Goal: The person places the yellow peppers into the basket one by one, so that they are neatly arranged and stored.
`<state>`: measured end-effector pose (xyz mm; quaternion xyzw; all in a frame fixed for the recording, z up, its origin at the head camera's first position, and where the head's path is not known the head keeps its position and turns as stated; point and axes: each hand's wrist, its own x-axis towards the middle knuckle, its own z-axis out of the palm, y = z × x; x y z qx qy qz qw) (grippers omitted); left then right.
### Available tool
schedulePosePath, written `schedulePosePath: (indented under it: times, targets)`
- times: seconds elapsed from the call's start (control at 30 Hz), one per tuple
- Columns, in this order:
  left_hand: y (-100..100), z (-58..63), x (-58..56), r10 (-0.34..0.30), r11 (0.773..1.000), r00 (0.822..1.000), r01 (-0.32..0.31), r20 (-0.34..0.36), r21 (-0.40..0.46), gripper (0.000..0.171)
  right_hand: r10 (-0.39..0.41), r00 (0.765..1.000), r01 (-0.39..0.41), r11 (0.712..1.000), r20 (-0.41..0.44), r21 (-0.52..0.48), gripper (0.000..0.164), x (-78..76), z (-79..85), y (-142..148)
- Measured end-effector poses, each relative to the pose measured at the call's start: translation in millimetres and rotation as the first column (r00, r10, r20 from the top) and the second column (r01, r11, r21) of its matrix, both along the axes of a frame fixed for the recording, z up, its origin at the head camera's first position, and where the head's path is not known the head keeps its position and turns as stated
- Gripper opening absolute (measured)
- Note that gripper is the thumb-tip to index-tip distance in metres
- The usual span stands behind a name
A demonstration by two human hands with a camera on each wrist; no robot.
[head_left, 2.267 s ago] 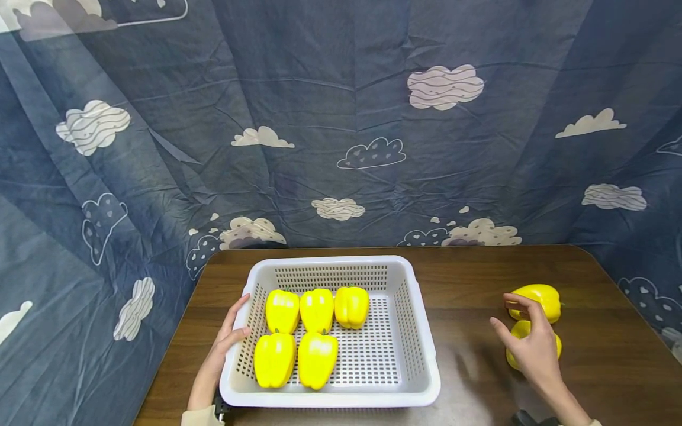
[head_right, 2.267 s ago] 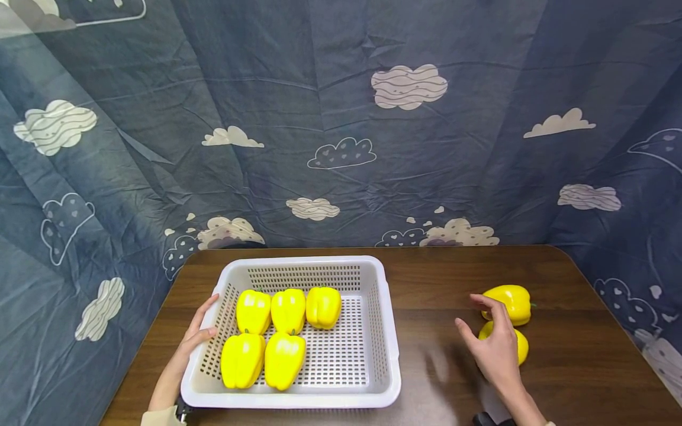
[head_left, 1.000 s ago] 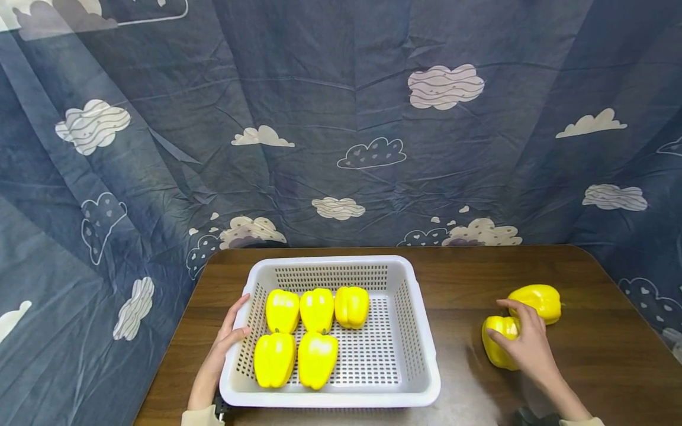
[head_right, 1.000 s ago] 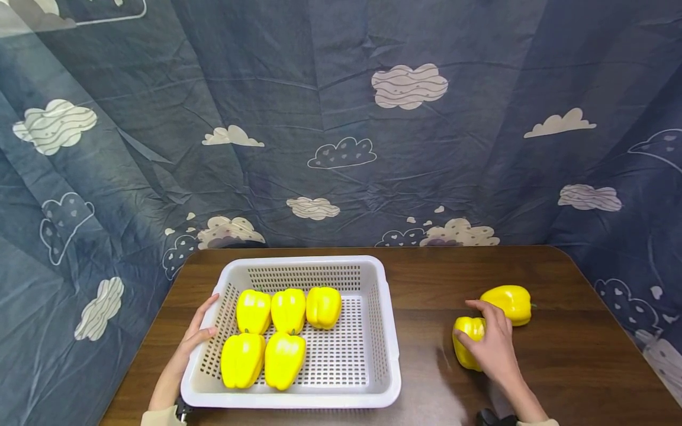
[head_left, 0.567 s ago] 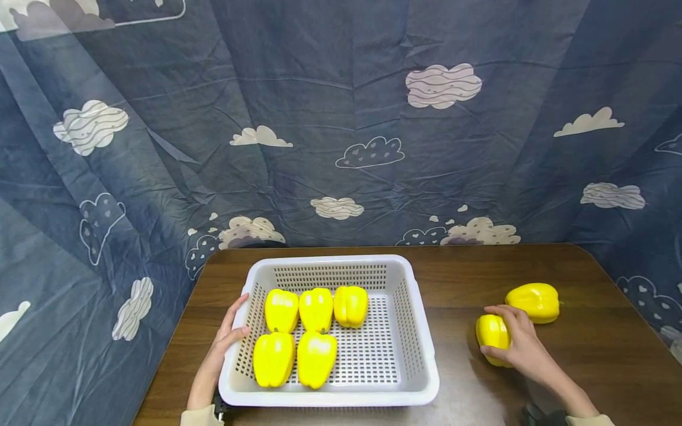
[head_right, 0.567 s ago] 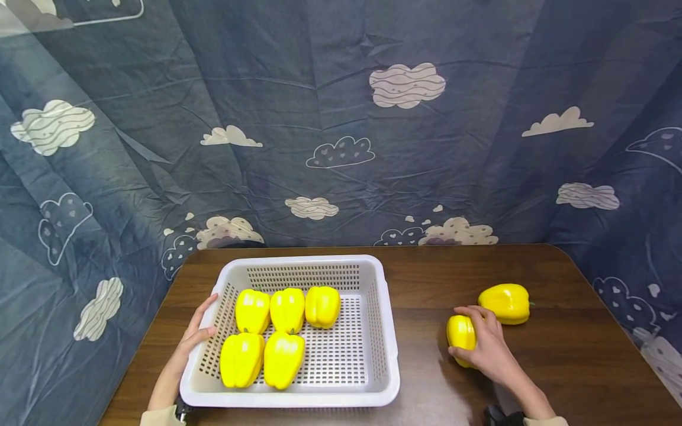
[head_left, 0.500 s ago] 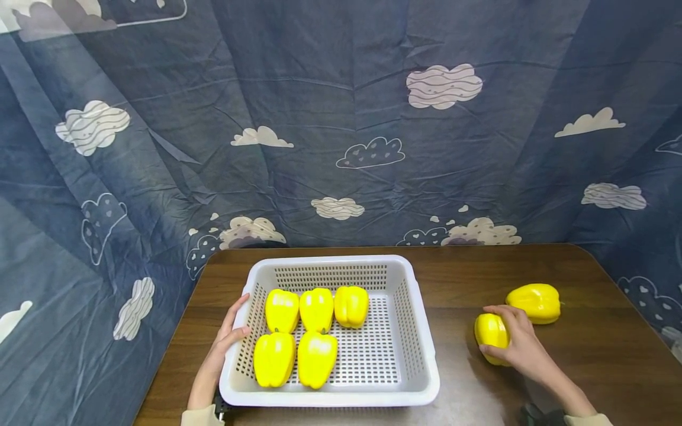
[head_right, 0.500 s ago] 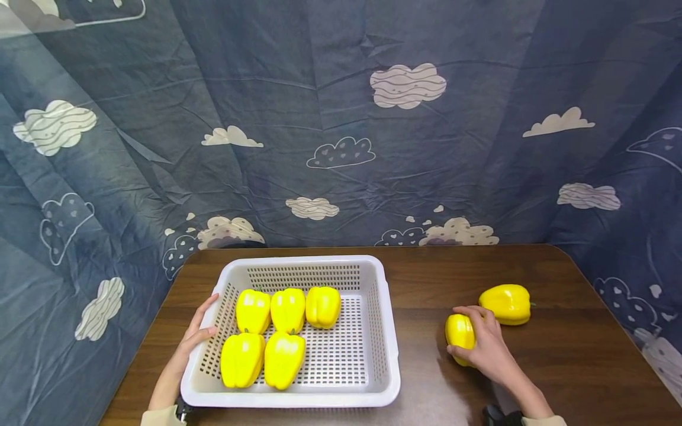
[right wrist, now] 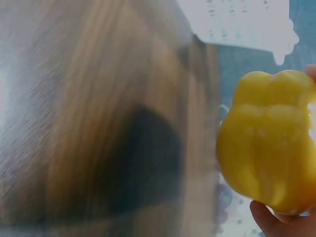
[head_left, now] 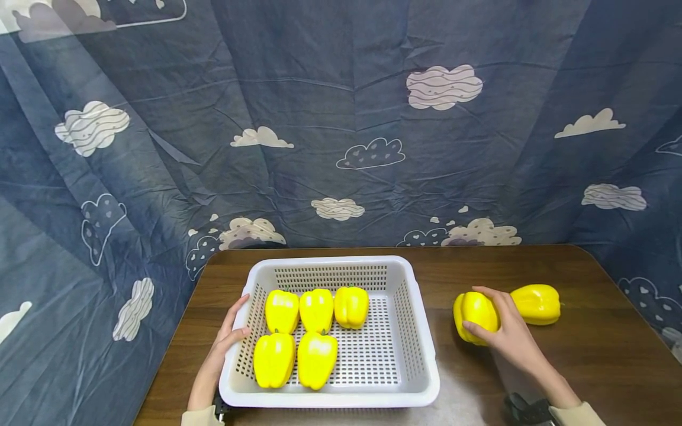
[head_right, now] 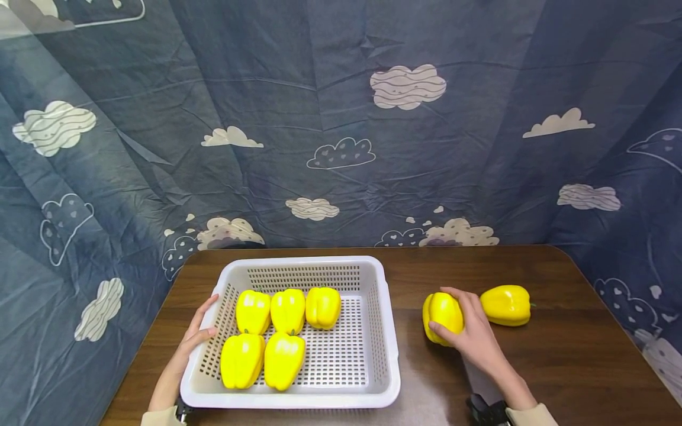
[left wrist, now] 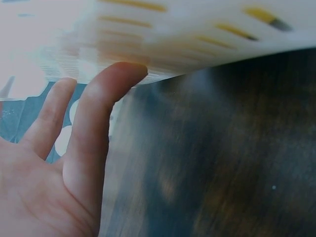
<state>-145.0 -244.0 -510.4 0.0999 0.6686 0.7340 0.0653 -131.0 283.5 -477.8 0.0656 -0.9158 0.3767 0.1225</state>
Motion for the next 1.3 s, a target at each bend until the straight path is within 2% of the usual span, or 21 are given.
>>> schedulePosePath:
  times: [0.2, 0.43, 0.7, 0.83, 0.97, 1.1, 1.3]
  targets:
    - [-0.3, 0.1, -0.1, -0.005, 1.0, 1.0, 0.005, 0.006, 0.012, 0.063, 0.005, 0.999, -0.006, 1.0, -0.044, -0.02, 0.067, -1.4, 12.1, -11.7]
    - [-0.2, 0.3, -0.4, -0.013, 1.0, 1.0, 0.013, -0.003, 0.015, 0.063, 0.003, 1.0, -0.004, 0.999, -0.01, -0.046, 0.068, -2.8, 22.5, -24.6]
    - [-0.8, -0.5, -0.8, -0.017, 1.0, 1.0, 0.017, -0.014, 0.008, 0.063, 0.026, 0.999, -0.03, 0.995, -0.043, -0.096, 0.065, -3.9, 32.5, -38.6]
    - [-0.3, 0.0, -0.3, -0.003, 1.0, 1.0, 0.003, -0.006, 0.004, 0.063, 0.046, 0.998, -0.05, 0.99, -0.036, -0.131, 0.064, -2.2, 39.8, -48.8]
    - [0.3, 1.6, 1.4, -0.017, 1.0, 1.0, 0.016, 0.009, 0.027, 0.064, 0.078, 0.997, -0.081, 0.982, -0.024, -0.17, 0.064, 1.0, 44.5, -61.4]
    - [0.7, 3.3, 3.2, -0.025, 0.999, 0.999, 0.023, 0.035, 0.042, 0.065, 0.12, 0.992, -0.123, 0.97, -0.027, -0.212, 0.064, 2.9, 45.9, -73.6]
    - [0.9, 3.5, 2.8, -0.019, 0.999, 0.999, 0.018, 0.03, 0.038, 0.065, 0.162, 0.987, -0.162, 0.955, -0.021, -0.247, 0.063, 3.6, 44.4, -87.8]
